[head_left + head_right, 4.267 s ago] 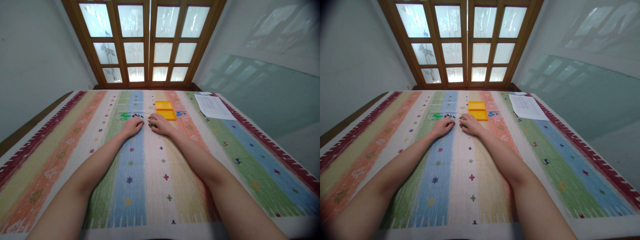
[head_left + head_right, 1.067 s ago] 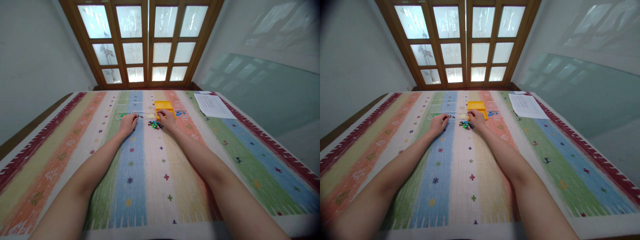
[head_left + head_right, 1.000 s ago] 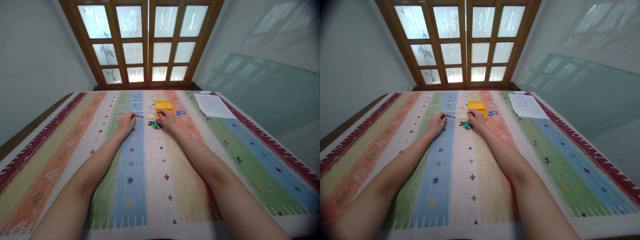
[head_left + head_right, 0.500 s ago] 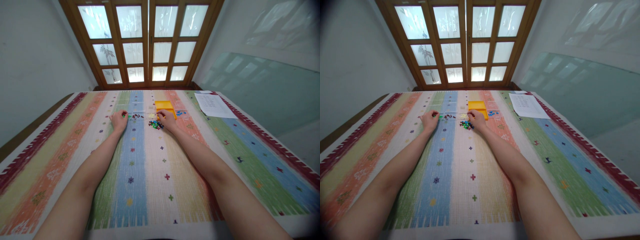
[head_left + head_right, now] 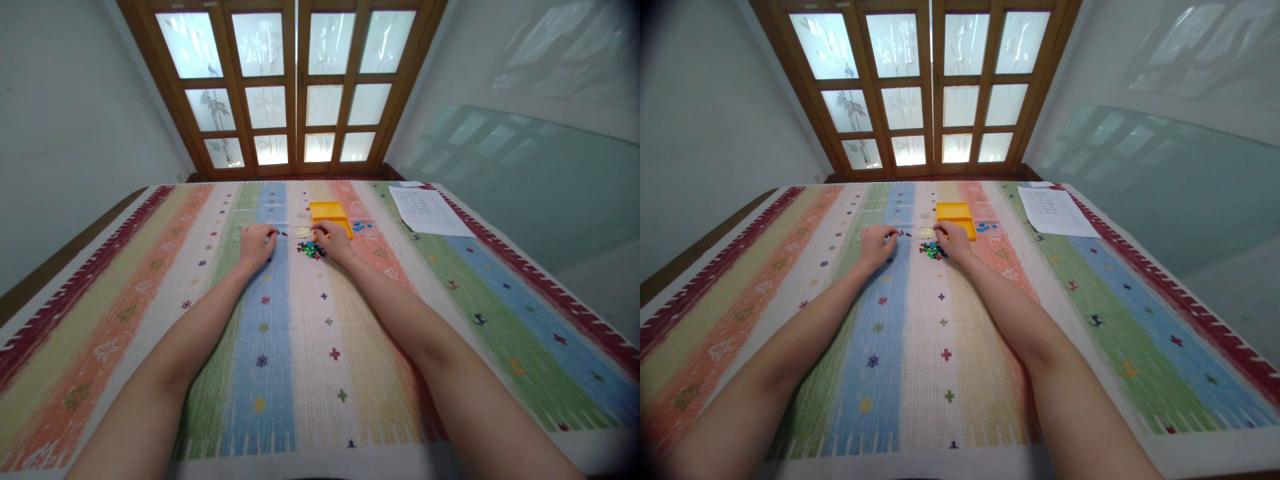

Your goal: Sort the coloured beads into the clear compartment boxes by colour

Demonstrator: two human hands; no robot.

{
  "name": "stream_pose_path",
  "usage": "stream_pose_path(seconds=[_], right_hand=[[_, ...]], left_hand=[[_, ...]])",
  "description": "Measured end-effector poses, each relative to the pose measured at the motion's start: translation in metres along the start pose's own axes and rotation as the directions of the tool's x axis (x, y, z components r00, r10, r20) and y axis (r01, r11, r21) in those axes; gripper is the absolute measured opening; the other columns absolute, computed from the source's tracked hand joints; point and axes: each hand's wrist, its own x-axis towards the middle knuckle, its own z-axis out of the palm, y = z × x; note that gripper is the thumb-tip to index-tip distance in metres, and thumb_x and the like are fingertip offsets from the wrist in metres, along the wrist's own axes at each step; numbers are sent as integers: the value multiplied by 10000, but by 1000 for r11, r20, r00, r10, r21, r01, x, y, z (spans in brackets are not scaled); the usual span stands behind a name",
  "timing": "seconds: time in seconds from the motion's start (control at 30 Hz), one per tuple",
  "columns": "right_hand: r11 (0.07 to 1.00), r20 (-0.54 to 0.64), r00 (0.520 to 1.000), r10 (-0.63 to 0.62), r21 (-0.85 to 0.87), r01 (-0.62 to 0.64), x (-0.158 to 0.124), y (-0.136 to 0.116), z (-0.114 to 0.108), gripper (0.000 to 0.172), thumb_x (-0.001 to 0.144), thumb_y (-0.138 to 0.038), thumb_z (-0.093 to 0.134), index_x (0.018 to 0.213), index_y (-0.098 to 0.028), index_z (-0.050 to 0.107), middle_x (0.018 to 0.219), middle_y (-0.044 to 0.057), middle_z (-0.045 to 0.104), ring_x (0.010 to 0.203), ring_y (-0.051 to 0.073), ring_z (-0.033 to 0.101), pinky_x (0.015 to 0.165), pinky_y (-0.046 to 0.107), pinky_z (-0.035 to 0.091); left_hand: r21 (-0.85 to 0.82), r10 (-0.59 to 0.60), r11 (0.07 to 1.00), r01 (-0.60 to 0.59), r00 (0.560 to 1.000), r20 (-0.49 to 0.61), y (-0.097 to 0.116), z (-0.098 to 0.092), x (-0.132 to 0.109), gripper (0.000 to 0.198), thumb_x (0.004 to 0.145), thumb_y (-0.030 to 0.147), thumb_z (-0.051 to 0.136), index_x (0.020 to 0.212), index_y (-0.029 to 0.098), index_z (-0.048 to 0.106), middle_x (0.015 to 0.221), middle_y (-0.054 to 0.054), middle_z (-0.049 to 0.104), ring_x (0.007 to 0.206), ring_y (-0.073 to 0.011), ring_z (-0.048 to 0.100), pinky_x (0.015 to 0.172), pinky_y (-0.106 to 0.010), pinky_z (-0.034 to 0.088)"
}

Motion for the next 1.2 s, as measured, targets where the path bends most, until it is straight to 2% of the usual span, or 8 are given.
stream_pose_path(seconds=[0.07, 0.17, 0.37, 0.5, 0.6, 0.73, 0.97, 1.2], right_hand=[[999, 34, 999, -35, -10, 36, -1, -2, -1, 209, 950, -220, 559, 1021, -233, 755, 1000, 47, 761, 926, 241, 683, 865, 367, 522], [988, 145, 980, -137, -46, 145, -3, -8, 0, 176, 965, -231, 590, 1008, -234, 761, 1021, 68, 731, 985, 251, 656, 890, 373, 506], [929, 363, 893, -268, -148, 339, -7, -25, 3, 128, 965, -268, 663, 1008, -245, 781, 1059, 89, 659, 1039, 272, 579, 934, 399, 454], [907, 400, 875, -273, -195, 372, -9, -32, 3, 133, 963, -254, 666, 1027, -251, 783, 1061, 93, 646, 1048, 283, 553, 927, 407, 433], [909, 412, 859, -304, -145, 392, -10, -31, 4, 150, 964, -232, 660, 1030, -264, 791, 1080, 85, 652, 1060, 277, 555, 935, 400, 428], [920, 371, 865, -338, -62, 387, -9, -25, 7, 173, 964, -192, 644, 1005, -268, 794, 1054, 71, 669, 1051, 263, 575, 948, 389, 433], [976, 131, 973, -191, -85, 203, -6, -9, 6, 159, 919, -109, 622, 952, -212, 738, 962, 71, 697, 971, 261, 598, 883, 376, 450], [985, 92, 984, -153, -72, 160, -6, -6, 9, 163, 908, -109, 606, 945, -216, 724, 955, 66, 701, 967, 257, 607, 871, 369, 455]], left_hand=[[1, 103, 995, -103, 993, 59, 9, 3, -2, 218, 1015, 327, 530, 1040, 255, 734, 1063, -86, 757, 1064, -299, 629, 1003, -489, 389], [0, 159, 987, -160, 982, 100, 12, 6, -4, 224, 1014, 327, 534, 1067, 256, 740, 1060, -84, 761, 1062, -303, 631, 1003, -496, 387], [-12, 85, 996, -84, 992, 98, -3, 6, -3, 222, 998, 309, 547, 1058, 243, 750, 1037, -75, 766, 997, -292, 647, 989, -490, 393], [5, 54, 998, -55, 994, 95, -7, 5, -2, 214, 995, 306, 546, 1038, 254, 749, 1016, -72, 770, 976, -280, 646, 976, -477, 402], [12, 76, 997, -77, 992, 105, -6, 8, -2, 207, 991, 314, 555, 1037, 256, 748, 1011, -77, 771, 982, -285, 643, 968, -476, 406], [12, 145, 989, -149, 978, 150, -4, 12, -4, 223, 995, 321, 555, 1039, 244, 760, 1020, -83, 759, 995, -288, 640, 958, -468, 413], [-114, 350, 937, -331, 889, 296, 6, 15, -7, 242, 981, 361, 613, 1121, 241, 770, 1058, -82, 704, 1011, -256, 637, 904, -395, 464], [-243, 390, 913, -326, 874, 291, 11, 19, -7, 166, 963, 277, 623, 983, 222, 778, 1000, -74, 674, 991, -237, 630, 913, -376, 487]])
